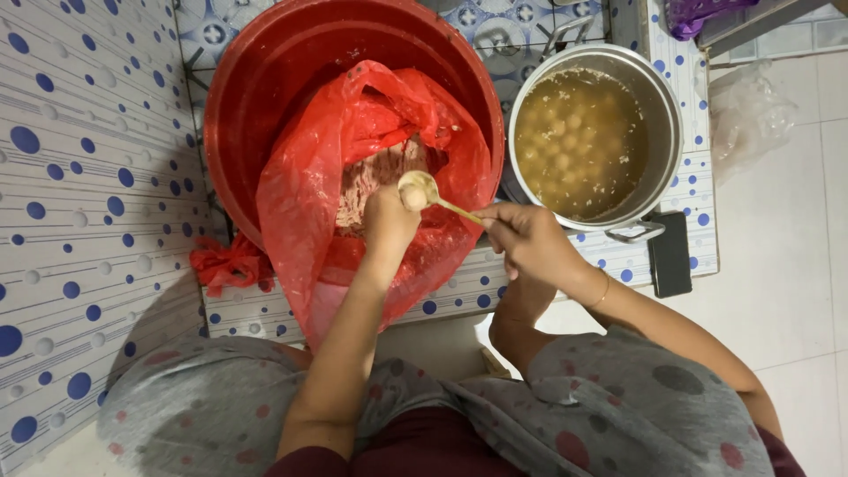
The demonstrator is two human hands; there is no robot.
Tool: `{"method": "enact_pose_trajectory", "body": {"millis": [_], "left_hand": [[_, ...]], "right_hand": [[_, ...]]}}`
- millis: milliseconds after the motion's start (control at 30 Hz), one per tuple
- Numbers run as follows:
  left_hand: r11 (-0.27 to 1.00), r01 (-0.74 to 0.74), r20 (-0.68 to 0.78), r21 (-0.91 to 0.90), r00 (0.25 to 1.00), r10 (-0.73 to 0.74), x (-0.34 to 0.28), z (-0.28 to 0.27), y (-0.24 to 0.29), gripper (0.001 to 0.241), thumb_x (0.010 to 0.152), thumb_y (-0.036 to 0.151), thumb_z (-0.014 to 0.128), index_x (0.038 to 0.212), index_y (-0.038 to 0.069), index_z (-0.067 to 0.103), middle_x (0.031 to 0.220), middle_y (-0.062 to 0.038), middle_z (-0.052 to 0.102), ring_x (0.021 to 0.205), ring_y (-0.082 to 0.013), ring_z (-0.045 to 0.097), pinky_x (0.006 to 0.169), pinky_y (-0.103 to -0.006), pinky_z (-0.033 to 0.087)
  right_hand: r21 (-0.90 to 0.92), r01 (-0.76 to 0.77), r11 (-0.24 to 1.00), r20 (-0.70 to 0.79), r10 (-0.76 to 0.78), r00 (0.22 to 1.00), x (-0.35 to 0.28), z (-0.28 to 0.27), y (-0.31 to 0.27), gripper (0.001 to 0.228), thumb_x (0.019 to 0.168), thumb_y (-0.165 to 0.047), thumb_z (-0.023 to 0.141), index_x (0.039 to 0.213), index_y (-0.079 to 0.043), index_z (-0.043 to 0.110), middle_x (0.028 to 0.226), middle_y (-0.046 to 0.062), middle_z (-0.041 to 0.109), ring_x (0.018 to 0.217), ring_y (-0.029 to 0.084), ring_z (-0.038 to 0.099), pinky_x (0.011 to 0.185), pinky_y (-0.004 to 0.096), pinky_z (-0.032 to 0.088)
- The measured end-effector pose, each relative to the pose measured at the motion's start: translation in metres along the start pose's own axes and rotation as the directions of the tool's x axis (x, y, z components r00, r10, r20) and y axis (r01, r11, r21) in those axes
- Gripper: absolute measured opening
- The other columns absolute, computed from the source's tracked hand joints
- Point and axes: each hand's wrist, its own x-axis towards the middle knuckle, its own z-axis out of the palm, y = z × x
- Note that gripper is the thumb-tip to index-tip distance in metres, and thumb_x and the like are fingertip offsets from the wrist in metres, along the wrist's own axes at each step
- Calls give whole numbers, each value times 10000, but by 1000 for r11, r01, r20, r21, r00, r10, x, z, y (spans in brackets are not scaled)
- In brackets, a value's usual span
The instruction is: A person is manually forming meatballs from a large batch of meat mixture and placing them into a pot of water.
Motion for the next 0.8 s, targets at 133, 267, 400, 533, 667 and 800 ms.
{"method": "enact_pose_trajectory", "body": {"millis": [133,267,400,533,667,800], "left_hand": [[988,-55,18,145,998,53,0,4,-1,153,804,96,675,906,134,782,741,-103,732,821,-359,736,712,-456,593],[986,-118,-8,121,993,119,12,10,-22,83,825,132,687,846,110,764,735,-139,730,826,-390,727,691,-489,571],[982,-149,-34,114,988,154,20,18,-41,33,811,161,723,815,134,740,717,-115,716,792,-362,725,661,-463,558],[980,-183,-42,83,981,187,23,21,-47,79,807,178,757,792,113,715,710,-142,692,776,-395,705,650,-484,537],[986,-148,-34,80,988,151,20,23,-42,109,802,226,775,767,148,706,691,-107,686,763,-359,708,653,-443,543],[990,-127,-21,65,991,128,24,24,-45,107,800,205,777,767,135,703,685,-118,675,747,-364,700,644,-435,531]], "right_hand": [[378,-221,899,69,211,975,1,-12,24,253,963,-7,536,1153,90,672,594,129,541,315,173,559,274,267,440],[261,-12,965,-229,74,971,16,-35,93,116,949,26,591,934,68,698,595,160,620,357,192,598,340,279,473],[43,13,999,-412,6,911,31,-69,140,153,1038,-28,610,1116,60,707,626,143,611,410,233,626,369,314,476],[-316,-174,933,-556,-33,831,54,-95,212,184,1065,-131,641,1173,-71,778,714,66,699,666,259,713,625,365,549],[-536,-108,838,-500,-212,840,75,-109,283,191,1069,-128,672,1197,-27,771,748,117,704,748,335,728,691,447,571],[-617,9,787,-497,-398,771,70,-109,258,209,1026,11,661,1209,25,761,779,175,690,785,354,726,741,432,578]]}}
